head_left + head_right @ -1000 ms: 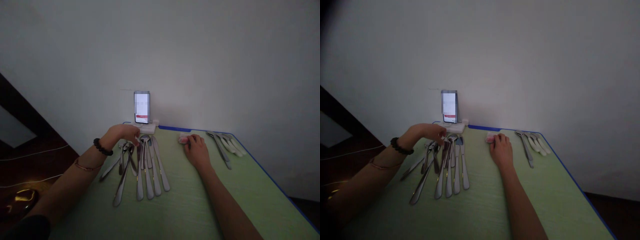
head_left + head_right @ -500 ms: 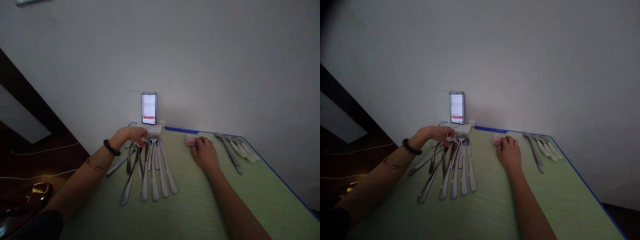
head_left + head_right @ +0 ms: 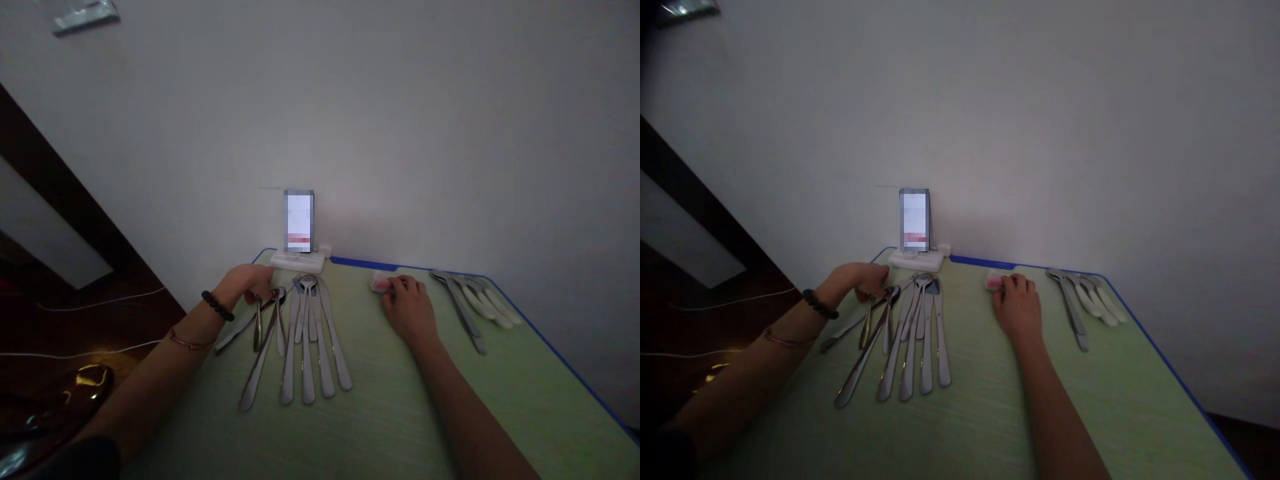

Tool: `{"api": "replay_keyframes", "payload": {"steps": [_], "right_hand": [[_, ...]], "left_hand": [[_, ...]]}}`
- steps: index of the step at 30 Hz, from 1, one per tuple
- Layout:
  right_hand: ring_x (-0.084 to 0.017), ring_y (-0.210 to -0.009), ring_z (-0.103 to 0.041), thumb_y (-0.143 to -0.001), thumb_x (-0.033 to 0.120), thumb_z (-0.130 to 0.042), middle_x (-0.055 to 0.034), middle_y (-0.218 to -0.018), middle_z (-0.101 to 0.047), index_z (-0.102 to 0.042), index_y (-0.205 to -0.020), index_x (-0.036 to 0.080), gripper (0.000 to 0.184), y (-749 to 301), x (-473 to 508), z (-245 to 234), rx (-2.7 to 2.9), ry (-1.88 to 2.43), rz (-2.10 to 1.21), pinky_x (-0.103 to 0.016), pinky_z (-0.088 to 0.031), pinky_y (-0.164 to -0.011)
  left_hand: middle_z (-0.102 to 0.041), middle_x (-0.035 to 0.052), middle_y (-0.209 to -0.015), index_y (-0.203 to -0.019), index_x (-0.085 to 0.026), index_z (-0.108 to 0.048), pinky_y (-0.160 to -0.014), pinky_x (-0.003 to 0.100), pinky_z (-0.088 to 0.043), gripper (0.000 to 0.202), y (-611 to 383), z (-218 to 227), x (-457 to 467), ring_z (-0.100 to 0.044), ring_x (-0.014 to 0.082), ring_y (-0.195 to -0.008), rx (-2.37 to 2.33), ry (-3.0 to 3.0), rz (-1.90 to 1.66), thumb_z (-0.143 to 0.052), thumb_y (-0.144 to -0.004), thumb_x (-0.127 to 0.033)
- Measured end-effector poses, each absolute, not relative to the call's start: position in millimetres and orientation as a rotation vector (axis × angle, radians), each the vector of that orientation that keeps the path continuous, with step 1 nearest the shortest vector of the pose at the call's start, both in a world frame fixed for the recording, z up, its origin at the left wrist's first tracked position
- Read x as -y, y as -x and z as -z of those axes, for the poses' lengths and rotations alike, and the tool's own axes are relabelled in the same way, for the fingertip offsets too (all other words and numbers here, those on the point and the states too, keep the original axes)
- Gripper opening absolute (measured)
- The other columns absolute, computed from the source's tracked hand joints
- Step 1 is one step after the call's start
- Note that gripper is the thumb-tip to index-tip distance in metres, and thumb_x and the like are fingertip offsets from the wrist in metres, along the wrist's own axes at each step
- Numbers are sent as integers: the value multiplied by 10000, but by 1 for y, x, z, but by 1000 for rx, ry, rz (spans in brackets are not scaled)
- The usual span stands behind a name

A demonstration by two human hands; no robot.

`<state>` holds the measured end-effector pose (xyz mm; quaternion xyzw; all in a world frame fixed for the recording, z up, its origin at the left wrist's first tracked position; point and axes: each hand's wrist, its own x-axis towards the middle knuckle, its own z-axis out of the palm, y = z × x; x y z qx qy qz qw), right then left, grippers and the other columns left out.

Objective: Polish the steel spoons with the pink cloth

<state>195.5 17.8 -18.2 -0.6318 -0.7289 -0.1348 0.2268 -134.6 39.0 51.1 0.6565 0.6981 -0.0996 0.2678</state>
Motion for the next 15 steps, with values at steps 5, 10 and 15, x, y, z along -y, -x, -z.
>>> {"api": "replay_keyframes", "payload": {"steps": [5, 10, 15], "right_hand": [[-253, -963, -453, -822, 248, -456, -116, -1098, -558, -588, -1044, 151, 276, -196, -16, 17, 2001, 1736, 375, -335, -376, -776], [-257, -963, -451, -819, 244, -458, -120, -1097, -557, -590, -1038, 153, 271, -195, -16, 16, 1997, 1741, 362, -339, -375, -777], [-258, -953, -449, -815, 243, -464, -129, -1091, -561, -590, -1034, 148, 270, -195, -16, 16, 1996, 1736, 355, -347, -375, -771]], "left_hand": [[-679, 84, -740, -903, -155, -590, -434, 236, -461, 320, 133, -53, -44, -635, 204, -515, -1821, -1792, 180, -571, -584, -162], [-679, 126, -915, -1106, -132, -524, -463, 221, -471, 456, 130, -52, -44, -645, 175, -532, -1864, -1851, 173, -538, -651, -157], [-682, 146, -903, -1061, -110, -584, -521, 241, -471, 368, 127, -55, -51, -641, 186, -594, -1955, -2033, 225, -476, -741, -256]]}}
